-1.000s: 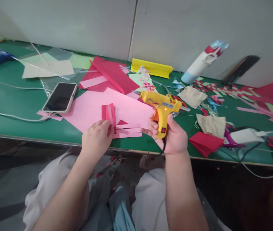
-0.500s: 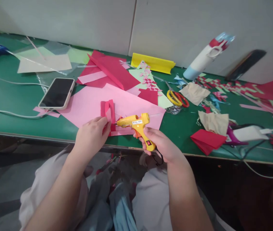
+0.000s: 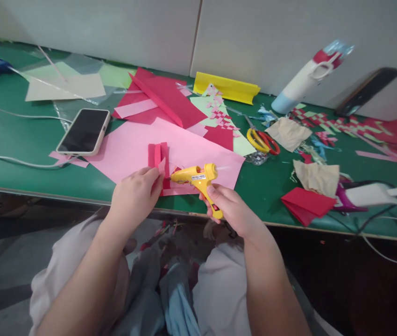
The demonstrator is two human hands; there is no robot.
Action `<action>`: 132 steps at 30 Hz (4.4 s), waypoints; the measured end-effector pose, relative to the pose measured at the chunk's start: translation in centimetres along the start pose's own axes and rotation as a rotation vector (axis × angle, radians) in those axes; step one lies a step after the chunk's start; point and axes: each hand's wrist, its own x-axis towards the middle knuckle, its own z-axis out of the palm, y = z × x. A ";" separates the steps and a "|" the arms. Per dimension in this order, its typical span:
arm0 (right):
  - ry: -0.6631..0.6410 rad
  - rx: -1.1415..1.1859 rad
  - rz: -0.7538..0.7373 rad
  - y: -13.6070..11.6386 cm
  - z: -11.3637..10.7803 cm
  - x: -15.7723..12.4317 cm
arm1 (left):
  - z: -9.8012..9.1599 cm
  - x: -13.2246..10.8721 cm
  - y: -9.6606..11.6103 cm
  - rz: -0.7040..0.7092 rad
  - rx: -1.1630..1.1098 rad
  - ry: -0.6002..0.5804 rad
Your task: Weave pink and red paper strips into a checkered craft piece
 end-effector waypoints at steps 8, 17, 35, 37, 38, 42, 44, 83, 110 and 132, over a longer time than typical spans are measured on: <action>-0.006 -0.090 -0.021 0.2 -0.2 -0.1 | 0.1 -0.1 0.1 0.003 0.011 0.007; 0.035 -0.196 -0.002 0.0 -0.3 -0.4 | 0.0 -0.1 0.1 -0.001 0.015 -0.001; 0.102 -0.606 -0.198 -2.3 1.4 -1.5 | 0.0 -0.3 0.2 -0.022 0.005 -0.021; 0.097 -0.620 -0.214 -2.5 1.4 -1.6 | -0.1 -0.3 0.3 -0.028 0.013 -0.028; 0.098 -0.623 -0.222 -2.5 1.4 -1.7 | -0.1 -0.3 0.3 -0.031 0.016 -0.031; 0.097 -0.617 -0.244 -2.5 1.5 -1.7 | -0.2 -0.3 0.4 -0.041 0.025 -0.042; 0.092 -0.606 -0.249 -2.4 1.6 -1.6 | -0.1 -0.3 0.4 -0.038 0.026 -0.043; 0.115 -0.593 -0.195 -2.0 1.3 -1.5 | 0.2 -0.4 0.2 0.018 0.009 0.029; 0.076 -0.498 -0.111 -2.0 1.1 -1.5 | 0.2 -0.4 0.2 0.018 0.019 0.025; 0.060 -0.201 -0.017 -1.1 0.0 -1.3 | 0.1 -0.5 0.2 0.014 0.010 -0.002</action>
